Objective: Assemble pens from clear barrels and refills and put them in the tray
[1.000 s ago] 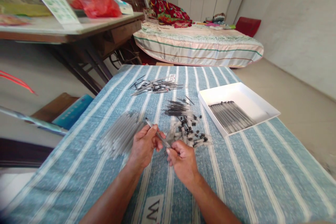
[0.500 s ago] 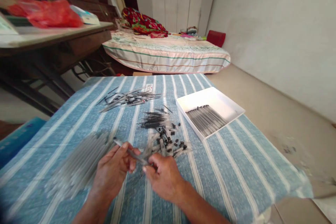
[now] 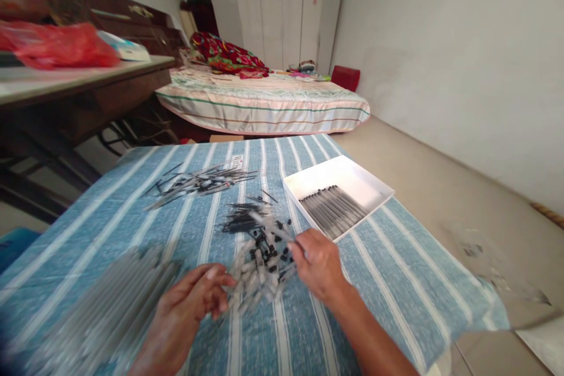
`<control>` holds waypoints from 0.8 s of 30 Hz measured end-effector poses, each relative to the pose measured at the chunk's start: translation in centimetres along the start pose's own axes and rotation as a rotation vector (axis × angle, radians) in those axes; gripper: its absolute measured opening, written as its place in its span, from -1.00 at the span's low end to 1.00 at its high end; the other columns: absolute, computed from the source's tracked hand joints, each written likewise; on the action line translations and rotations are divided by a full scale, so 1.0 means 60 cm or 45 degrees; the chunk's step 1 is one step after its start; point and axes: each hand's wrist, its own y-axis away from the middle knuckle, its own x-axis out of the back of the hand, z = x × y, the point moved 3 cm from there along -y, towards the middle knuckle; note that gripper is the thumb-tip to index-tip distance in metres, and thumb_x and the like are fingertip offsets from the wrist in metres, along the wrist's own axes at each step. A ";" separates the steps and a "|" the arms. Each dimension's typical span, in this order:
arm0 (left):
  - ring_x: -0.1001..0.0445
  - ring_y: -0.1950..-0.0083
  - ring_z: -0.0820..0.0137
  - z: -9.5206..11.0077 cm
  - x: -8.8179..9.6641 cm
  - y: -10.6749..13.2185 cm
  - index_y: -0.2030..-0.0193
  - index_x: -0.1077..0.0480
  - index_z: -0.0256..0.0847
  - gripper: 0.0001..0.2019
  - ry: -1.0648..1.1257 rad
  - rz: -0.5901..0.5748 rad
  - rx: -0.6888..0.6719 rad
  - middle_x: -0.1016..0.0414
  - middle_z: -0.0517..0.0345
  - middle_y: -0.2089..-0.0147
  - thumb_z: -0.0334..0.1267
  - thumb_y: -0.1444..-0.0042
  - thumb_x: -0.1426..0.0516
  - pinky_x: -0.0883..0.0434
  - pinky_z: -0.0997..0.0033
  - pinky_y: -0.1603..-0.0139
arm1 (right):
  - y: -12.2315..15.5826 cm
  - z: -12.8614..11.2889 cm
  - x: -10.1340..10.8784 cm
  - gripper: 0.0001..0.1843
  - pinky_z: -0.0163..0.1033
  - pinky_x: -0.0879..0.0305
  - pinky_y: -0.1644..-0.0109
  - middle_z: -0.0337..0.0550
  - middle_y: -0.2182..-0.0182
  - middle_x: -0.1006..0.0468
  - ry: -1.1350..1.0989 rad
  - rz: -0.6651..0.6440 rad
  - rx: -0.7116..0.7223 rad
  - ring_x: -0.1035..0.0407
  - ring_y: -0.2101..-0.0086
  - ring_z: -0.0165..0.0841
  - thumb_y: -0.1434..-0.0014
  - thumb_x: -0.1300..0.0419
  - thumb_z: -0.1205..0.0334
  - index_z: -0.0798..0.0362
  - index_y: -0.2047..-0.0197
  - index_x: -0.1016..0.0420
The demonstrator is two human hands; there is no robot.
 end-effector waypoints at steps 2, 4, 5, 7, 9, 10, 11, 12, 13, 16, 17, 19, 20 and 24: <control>-0.37 0.61 0.44 0.001 -0.002 0.001 0.36 -0.39 -0.23 -0.72 -0.049 0.009 -0.003 -0.52 0.13 0.45 -0.05 0.10 -0.20 -0.28 0.50 0.66 | -0.016 0.059 0.026 -0.70 -0.32 -0.17 0.28 -0.12 0.46 -0.43 0.189 0.111 -0.059 -0.32 0.39 -0.36 -0.21 0.01 0.17 0.10 0.40 -0.46; -0.36 0.62 0.46 0.002 -0.005 0.002 0.40 -0.39 -0.22 -0.74 -0.090 0.001 -0.011 -0.50 0.17 0.48 -0.05 0.11 -0.20 -0.27 0.52 0.67 | -0.028 0.116 0.048 -0.70 -0.31 -0.17 0.29 -0.11 0.42 -0.45 0.389 0.185 -0.137 -0.34 0.38 -0.34 -0.19 -0.01 0.15 0.10 0.39 -0.49; -0.36 0.63 0.47 0.001 -0.007 0.002 0.42 -0.39 -0.21 -0.75 -0.109 -0.010 -0.020 -0.50 0.18 0.49 -0.06 0.11 -0.20 -0.27 0.53 0.68 | -0.032 0.142 0.056 -0.70 -0.31 -0.16 0.32 -0.11 0.41 -0.46 0.491 0.173 -0.181 -0.34 0.38 -0.34 -0.19 -0.01 0.15 0.09 0.38 -0.50; -0.36 0.63 0.48 0.000 -0.010 0.003 0.44 -0.39 -0.21 -0.77 -0.154 -0.046 -0.038 -0.49 0.20 0.50 -0.08 0.11 -0.19 -0.27 0.54 0.67 | -0.037 0.185 0.067 -0.72 -0.31 -0.14 0.34 -0.11 0.38 -0.47 0.644 0.114 -0.260 -0.34 0.38 -0.34 -0.18 -0.03 0.16 0.08 0.37 -0.52; -0.36 0.62 0.49 -0.003 -0.012 0.004 0.44 -0.39 -0.23 -0.78 -0.195 -0.072 -0.047 -0.48 0.20 0.49 -0.09 0.10 -0.18 -0.27 0.54 0.67 | -0.040 0.212 0.073 -0.72 -0.31 -0.12 0.34 -0.11 0.36 -0.48 0.741 0.046 -0.312 -0.35 0.38 -0.35 -0.19 -0.02 0.17 0.06 0.35 -0.54; -0.36 0.62 0.49 -0.004 -0.012 0.004 0.43 -0.38 -0.23 -0.77 -0.211 -0.080 -0.046 -0.48 0.20 0.49 -0.09 0.09 -0.18 -0.27 0.54 0.66 | -0.040 0.220 0.075 -0.71 -0.31 -0.12 0.34 -0.11 0.35 -0.49 0.773 0.012 -0.331 -0.36 0.38 -0.35 -0.19 -0.01 0.18 0.05 0.34 -0.54; -0.36 0.62 0.49 -0.006 -0.012 0.004 0.43 -0.38 -0.24 -0.77 -0.222 -0.082 -0.044 -0.48 0.20 0.49 -0.09 0.09 -0.18 -0.27 0.54 0.66 | -0.041 0.226 0.076 -0.70 -0.31 -0.12 0.33 -0.11 0.35 -0.49 0.800 -0.023 -0.347 -0.37 0.37 -0.35 -0.20 0.00 0.18 0.04 0.34 -0.55; -0.36 0.62 0.49 -0.007 -0.011 0.003 0.43 -0.38 -0.24 -0.77 -0.228 -0.078 -0.043 -0.48 0.19 0.49 -0.09 0.09 -0.17 -0.27 0.54 0.66 | -0.041 0.230 0.075 -0.69 -0.30 -0.13 0.33 -0.10 0.35 -0.50 0.822 -0.060 -0.362 -0.37 0.37 -0.34 -0.21 0.01 0.18 0.04 0.33 -0.55; -0.36 0.62 0.49 -0.008 -0.011 0.003 0.43 -0.37 -0.24 -0.76 -0.229 -0.069 -0.043 -0.48 0.19 0.49 -0.09 0.09 -0.17 -0.26 0.54 0.66 | -0.042 0.232 0.074 -0.68 -0.30 -0.13 0.32 -0.10 0.34 -0.50 0.843 -0.100 -0.374 -0.38 0.36 -0.34 -0.21 0.02 0.18 0.03 0.33 -0.55; -0.36 0.63 0.50 -0.011 -0.009 0.000 0.41 -0.36 -0.25 -0.76 -0.226 -0.055 -0.041 -0.48 0.19 0.49 -0.09 0.08 -0.17 -0.26 0.54 0.66 | -0.043 0.234 0.070 -0.66 -0.30 -0.14 0.30 -0.09 0.34 -0.51 0.892 -0.198 -0.405 -0.40 0.34 -0.33 -0.23 0.04 0.17 0.04 0.33 -0.55; -0.36 0.63 0.50 -0.012 -0.009 0.000 0.41 -0.36 -0.25 -0.76 -0.224 -0.055 -0.042 -0.48 0.19 0.49 -0.09 0.08 -0.17 -0.25 0.54 0.66 | -0.043 0.234 0.069 -0.65 -0.30 -0.14 0.30 -0.09 0.33 -0.51 0.900 -0.213 -0.412 -0.40 0.34 -0.33 -0.23 0.05 0.17 0.04 0.33 -0.55; -0.36 0.63 0.50 -0.012 -0.008 0.000 0.40 -0.36 -0.26 -0.76 -0.220 -0.059 -0.040 -0.48 0.19 0.50 -0.10 0.08 -0.17 -0.25 0.54 0.66 | -0.043 0.233 0.067 -0.64 -0.30 -0.15 0.31 -0.07 0.34 -0.51 0.907 -0.223 -0.424 -0.40 0.34 -0.32 -0.23 0.05 0.17 0.06 0.34 -0.55; -0.36 0.63 0.50 -0.012 -0.008 0.001 0.40 -0.36 -0.26 -0.76 -0.217 -0.061 -0.038 -0.47 0.20 0.50 -0.10 0.08 -0.17 -0.25 0.54 0.66 | -0.042 0.233 0.066 -0.64 -0.29 -0.15 0.31 -0.07 0.34 -0.51 0.908 -0.222 -0.429 -0.41 0.34 -0.32 -0.23 0.05 0.16 0.06 0.34 -0.54; -0.36 0.62 0.51 -0.012 -0.005 0.002 0.39 -0.36 -0.25 -0.77 -0.204 -0.057 -0.039 -0.47 0.21 0.50 -0.11 0.07 -0.16 -0.26 0.54 0.66 | -0.036 0.233 0.065 -0.63 -0.29 -0.17 0.29 -0.06 0.32 -0.50 0.896 -0.189 -0.439 -0.40 0.31 -0.31 -0.23 0.06 0.13 0.07 0.33 -0.53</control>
